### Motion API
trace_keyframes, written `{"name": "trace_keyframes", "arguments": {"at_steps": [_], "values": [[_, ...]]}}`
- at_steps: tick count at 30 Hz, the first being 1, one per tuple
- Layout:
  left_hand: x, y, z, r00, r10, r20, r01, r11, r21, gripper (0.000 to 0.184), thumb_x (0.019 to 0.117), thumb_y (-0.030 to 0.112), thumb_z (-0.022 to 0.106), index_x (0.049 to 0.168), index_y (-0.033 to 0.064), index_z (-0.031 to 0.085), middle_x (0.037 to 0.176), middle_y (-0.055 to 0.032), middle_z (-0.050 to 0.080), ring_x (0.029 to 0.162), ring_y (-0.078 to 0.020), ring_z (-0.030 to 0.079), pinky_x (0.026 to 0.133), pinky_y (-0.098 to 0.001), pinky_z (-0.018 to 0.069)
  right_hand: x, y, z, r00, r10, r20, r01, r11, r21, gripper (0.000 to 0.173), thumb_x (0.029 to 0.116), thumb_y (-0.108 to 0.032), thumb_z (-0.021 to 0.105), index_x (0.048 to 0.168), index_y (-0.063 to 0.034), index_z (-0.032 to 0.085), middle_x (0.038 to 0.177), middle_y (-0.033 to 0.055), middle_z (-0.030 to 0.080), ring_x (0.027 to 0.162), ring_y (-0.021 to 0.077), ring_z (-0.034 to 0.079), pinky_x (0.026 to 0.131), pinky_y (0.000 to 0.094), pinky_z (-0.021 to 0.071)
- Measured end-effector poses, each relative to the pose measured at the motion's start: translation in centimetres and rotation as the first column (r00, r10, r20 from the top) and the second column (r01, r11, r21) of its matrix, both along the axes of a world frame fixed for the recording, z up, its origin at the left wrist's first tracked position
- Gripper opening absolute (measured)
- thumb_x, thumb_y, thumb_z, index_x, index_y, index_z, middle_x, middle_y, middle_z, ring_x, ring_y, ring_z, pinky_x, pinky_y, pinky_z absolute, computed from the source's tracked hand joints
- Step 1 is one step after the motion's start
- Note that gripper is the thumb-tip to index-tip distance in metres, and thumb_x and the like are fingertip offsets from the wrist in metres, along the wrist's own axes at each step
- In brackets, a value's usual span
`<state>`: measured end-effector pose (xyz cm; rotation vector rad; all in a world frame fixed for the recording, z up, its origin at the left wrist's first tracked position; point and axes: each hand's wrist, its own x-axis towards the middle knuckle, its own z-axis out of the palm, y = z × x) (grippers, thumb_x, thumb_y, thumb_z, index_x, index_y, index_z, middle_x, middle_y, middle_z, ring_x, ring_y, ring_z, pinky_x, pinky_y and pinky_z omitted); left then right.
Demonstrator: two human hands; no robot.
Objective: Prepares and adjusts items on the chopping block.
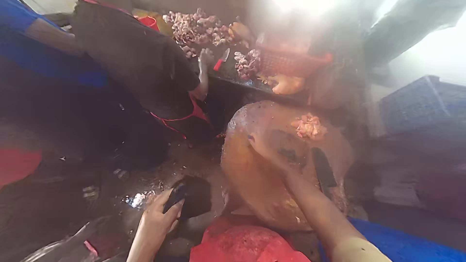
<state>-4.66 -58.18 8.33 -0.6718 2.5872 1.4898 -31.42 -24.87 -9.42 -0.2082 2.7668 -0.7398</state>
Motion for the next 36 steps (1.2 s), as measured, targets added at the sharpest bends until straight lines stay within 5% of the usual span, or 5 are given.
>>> {"name": "trace_keyframes", "arguments": {"at_steps": [13,20,25,30,36], "values": [[-7.4,7.6,7.1,0.758,-0.526,-0.386,0.652,0.583,0.485,0.055,0.0902,0.040,0.075,0.140,0.0249,0.059,0.085,0.0071,0.069,0.058,-0.0013,0.059,0.051,-0.0167,0.0519,23.7,10.7,11.4,0.907,-0.194,0.373,0.416,0.537,-0.734,0.027,0.0952,-0.014,0.063,0.118,0.0002,0.059,0.086,0.0032,0.067,0.070,0.0109,0.065,0.066,0.0302,0.0580],[-8.8,20.0,7.2,0.470,-0.877,-0.098,0.877,0.477,-0.063,0.041,0.1009,0.028,0.059,0.139,0.0129,0.061,0.122,-0.0006,0.071,0.107,-0.0076,0.068,0.096,-0.0334,0.0570,25.7,7.9,16.6,0.953,-0.155,0.262,0.301,0.596,-0.744,0.026,0.0955,-0.031,0.069,0.099,-0.0054,0.068,0.082,-0.0003,0.065,0.072,0.0056,0.061,0.068,0.0269,0.0535],[-5.4,25.4,6.7,0.194,-0.981,0.004,0.904,0.177,-0.389,0.056,0.1026,0.040,0.056,0.152,0.0131,0.049,0.131,-0.0144,0.065,0.118,-0.0297,0.065,0.098,-0.0512,0.0537,26.5,7.7,18.4,0.791,-0.460,0.404,0.515,0.144,-0.845,0.018,0.0974,0.000,0.060,0.115,0.0022,0.060,0.092,0.0027,0.069,0.082,0.0048,0.067,0.078,0.0234,0.0588],[-5.0,24.2,4.0,0.522,-0.852,-0.046,0.851,0.517,0.093,0.065,0.1028,0.037,0.059,0.160,0.0196,0.033,0.098,0.0027,0.072,0.082,-0.0089,0.069,0.076,-0.0330,0.0598,28.5,9.2,17.7,0.751,-0.348,0.561,0.636,0.154,-0.756,0.012,0.0991,-0.003,0.057,0.105,-0.0021,0.068,0.085,0.0011,0.071,0.076,0.0060,0.067,0.073,0.0246,0.0586],[-3.4,23.6,0.9,0.717,-0.687,-0.115,0.668,0.632,0.393,0.024,0.1006,0.023,0.064,0.121,0.0132,0.072,0.099,0.0047,0.075,0.079,-0.0053,0.069,0.070,-0.0231,0.0586,29.1,8.3,17.6,0.794,-0.280,0.539,0.598,0.209,-0.773,0.008,0.0936,-0.001,0.064,0.101,-0.0029,0.068,0.077,-0.0008,0.069,0.065,0.0058,0.064,0.063,0.0234,0.0571]]}}
